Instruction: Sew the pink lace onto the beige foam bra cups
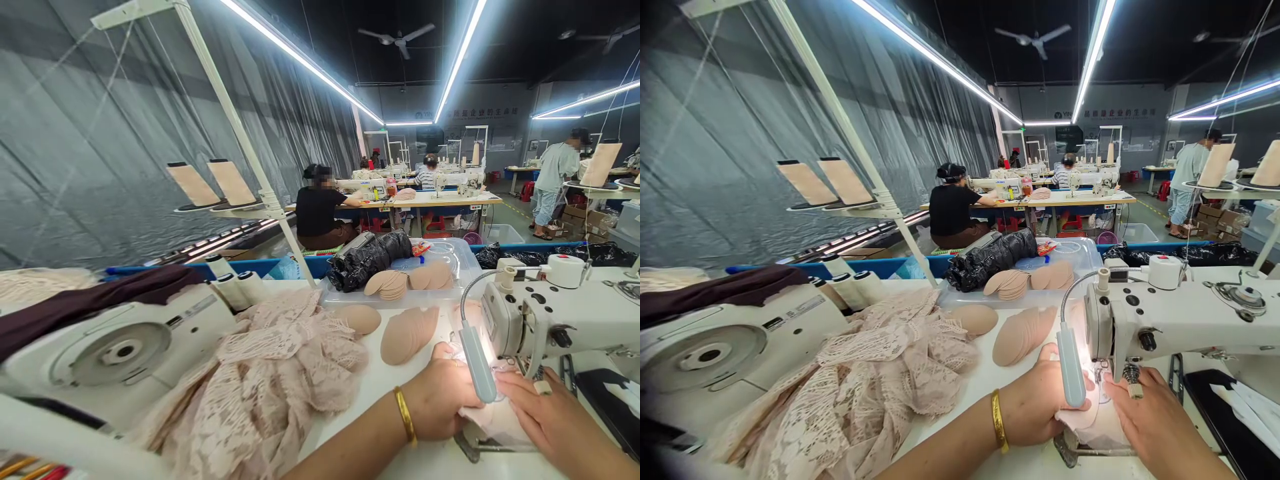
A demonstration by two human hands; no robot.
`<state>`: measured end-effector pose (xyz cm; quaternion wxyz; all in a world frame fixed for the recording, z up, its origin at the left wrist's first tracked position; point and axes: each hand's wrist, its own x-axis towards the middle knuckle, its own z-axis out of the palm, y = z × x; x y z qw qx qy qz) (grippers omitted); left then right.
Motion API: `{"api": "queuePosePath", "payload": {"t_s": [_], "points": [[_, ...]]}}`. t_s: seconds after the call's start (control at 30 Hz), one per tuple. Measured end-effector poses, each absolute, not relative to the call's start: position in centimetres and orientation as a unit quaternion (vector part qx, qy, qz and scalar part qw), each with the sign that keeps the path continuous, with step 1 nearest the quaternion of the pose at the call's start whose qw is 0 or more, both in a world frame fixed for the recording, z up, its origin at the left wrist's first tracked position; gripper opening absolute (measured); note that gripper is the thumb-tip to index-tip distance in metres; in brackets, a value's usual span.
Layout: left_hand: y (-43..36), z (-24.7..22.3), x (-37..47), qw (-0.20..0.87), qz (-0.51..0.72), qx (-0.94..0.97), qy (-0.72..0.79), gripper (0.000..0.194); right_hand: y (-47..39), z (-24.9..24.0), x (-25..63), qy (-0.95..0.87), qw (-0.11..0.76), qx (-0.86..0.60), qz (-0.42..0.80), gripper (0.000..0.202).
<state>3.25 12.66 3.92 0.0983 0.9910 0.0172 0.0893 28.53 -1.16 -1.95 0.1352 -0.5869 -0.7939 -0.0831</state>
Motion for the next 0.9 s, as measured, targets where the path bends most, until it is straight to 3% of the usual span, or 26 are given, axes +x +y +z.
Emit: {"api": "queuePosePath", "payload": {"t_s": [0.6, 0.9], "points": [[14.1, 3.8, 3.6, 0.082, 0.103, 0.991, -0.001, 0.016, -1.3, -2.1, 28.0, -0.780, 0.139, -0.598, -0.120, 0.043], [14.5, 3.0, 3.9, 0.080, 0.098, 0.992, 0.012, 0.007, -1.4, -2.9, 28.4, -0.746, 0.252, -0.601, -0.135, 0.036]]}}
